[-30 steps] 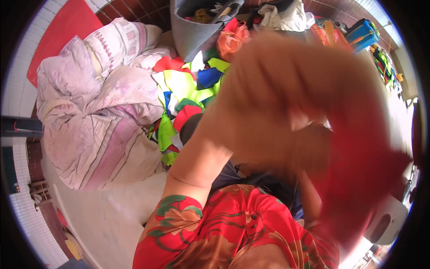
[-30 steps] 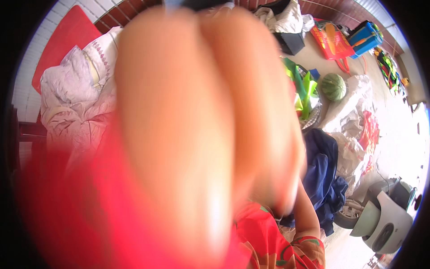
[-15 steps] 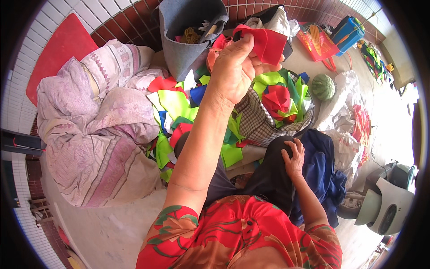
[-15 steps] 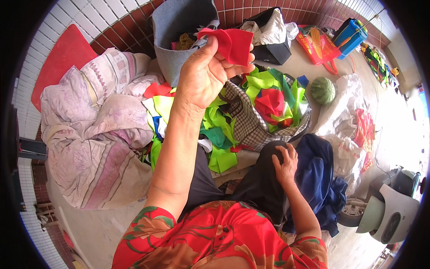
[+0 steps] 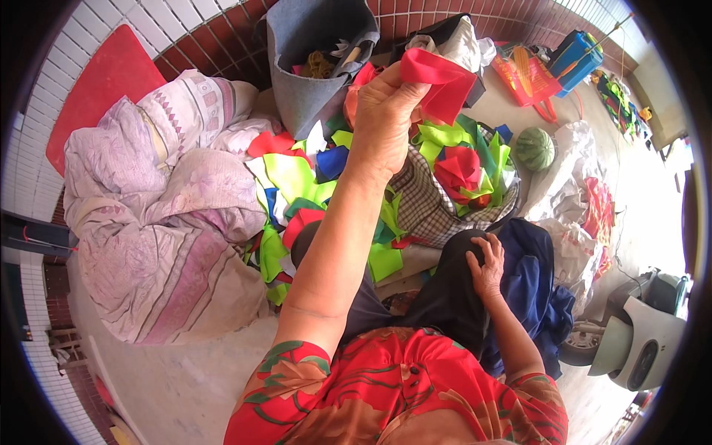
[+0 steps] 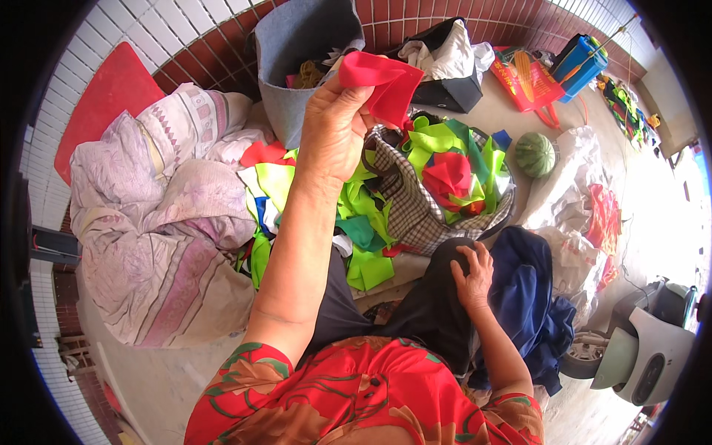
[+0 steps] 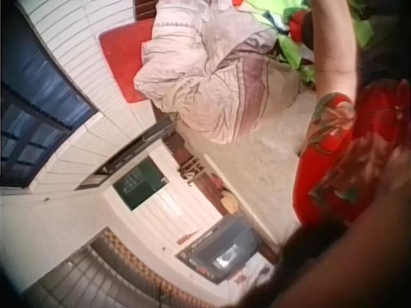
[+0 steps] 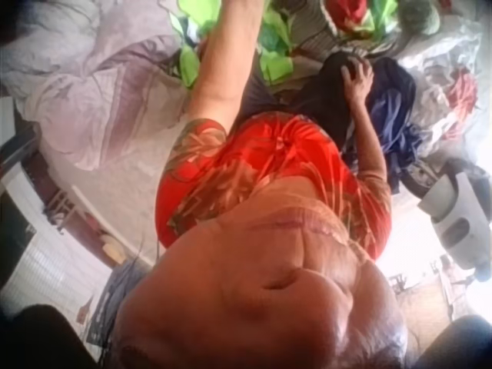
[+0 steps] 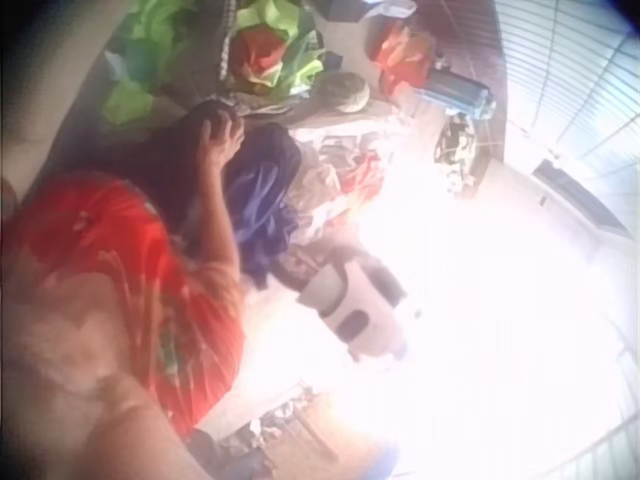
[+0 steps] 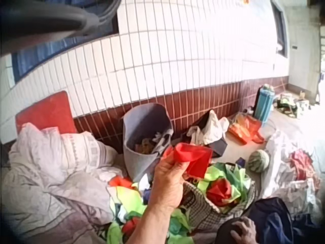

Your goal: The person sits on the floor and folds various pieces of colorful fabric, including green, red, blue, and white items. They pick up each piece, fold it by hand, and place it into a pile on their lap or into a basket.

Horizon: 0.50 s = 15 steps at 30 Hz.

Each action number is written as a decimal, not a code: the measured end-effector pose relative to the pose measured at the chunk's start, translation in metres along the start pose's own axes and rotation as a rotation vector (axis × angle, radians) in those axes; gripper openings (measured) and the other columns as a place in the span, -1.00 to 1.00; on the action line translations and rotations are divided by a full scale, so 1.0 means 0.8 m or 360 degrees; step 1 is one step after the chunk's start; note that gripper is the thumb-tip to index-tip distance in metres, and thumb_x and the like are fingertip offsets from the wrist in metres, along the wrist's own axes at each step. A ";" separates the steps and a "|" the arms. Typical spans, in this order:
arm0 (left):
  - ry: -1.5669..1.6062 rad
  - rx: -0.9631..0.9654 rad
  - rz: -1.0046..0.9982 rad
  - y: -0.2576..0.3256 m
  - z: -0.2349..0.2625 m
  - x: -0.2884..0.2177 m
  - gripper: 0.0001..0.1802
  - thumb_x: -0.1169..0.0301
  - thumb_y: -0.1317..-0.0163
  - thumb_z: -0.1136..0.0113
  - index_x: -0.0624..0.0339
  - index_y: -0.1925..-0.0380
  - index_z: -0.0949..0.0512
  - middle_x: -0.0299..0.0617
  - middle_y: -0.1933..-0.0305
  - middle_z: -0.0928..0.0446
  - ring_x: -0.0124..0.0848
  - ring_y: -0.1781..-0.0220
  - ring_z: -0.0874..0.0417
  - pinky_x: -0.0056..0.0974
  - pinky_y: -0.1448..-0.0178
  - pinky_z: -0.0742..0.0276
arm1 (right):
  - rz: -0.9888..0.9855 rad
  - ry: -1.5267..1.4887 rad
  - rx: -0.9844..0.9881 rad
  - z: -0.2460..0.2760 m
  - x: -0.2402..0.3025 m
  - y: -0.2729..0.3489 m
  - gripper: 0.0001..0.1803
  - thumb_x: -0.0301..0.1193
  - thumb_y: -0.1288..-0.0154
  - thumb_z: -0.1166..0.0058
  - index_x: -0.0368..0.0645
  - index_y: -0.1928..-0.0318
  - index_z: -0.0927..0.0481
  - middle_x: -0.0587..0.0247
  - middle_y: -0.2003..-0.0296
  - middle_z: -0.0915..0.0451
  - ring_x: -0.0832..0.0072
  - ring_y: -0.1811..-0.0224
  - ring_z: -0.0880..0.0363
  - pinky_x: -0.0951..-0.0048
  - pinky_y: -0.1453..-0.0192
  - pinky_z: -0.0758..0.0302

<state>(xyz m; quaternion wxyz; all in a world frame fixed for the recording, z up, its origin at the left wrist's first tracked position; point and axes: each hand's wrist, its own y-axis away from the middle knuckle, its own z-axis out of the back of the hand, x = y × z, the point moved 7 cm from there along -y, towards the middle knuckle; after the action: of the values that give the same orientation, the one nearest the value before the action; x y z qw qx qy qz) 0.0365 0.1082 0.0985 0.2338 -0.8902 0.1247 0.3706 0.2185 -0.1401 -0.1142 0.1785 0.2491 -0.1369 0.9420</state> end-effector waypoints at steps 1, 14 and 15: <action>0.0012 -0.0030 -0.0004 0.000 0.000 -0.003 -0.75 0.39 -0.18 -0.21 0.22 0.15 -0.57 -0.20 0.22 -0.59 -0.45 0.27 -0.61 -0.38 0.33 -0.56 | -0.0006 -0.0009 0.0002 0.000 0.000 0.000 -0.63 -0.29 -0.04 -0.16 0.04 0.07 -0.52 0.08 -0.11 -0.33 0.08 -0.15 -0.28 0.15 -0.20 -0.23; 0.0319 0.0302 -0.0181 0.097 -0.137 -0.112 -0.67 0.63 -0.07 -0.20 0.27 0.13 -0.40 -0.23 0.30 -0.56 -0.61 0.42 -0.54 -0.51 0.41 -0.47 | -0.0048 0.0010 -0.0025 0.005 -0.005 0.007 -0.62 -0.30 -0.04 -0.17 0.00 0.07 -0.52 0.06 -0.11 -0.34 0.06 -0.15 -0.28 0.14 -0.21 -0.22; 0.0380 0.0434 -0.0163 0.108 -0.151 -0.115 -0.67 0.62 -0.07 -0.20 0.27 0.13 -0.40 -0.23 0.30 -0.56 -0.61 0.42 -0.54 -0.51 0.40 -0.47 | -0.0067 0.0011 -0.0037 0.008 -0.001 0.008 -0.62 -0.30 -0.03 -0.17 0.00 0.07 -0.52 0.05 -0.11 -0.34 0.06 -0.14 -0.28 0.14 -0.21 -0.22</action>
<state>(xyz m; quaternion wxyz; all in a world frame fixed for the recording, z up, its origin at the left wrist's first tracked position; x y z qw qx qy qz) 0.0107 -0.0231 0.2111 0.3544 -0.8931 0.1551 0.2297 0.2194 -0.1486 -0.1104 0.2017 0.2464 -0.1420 0.9372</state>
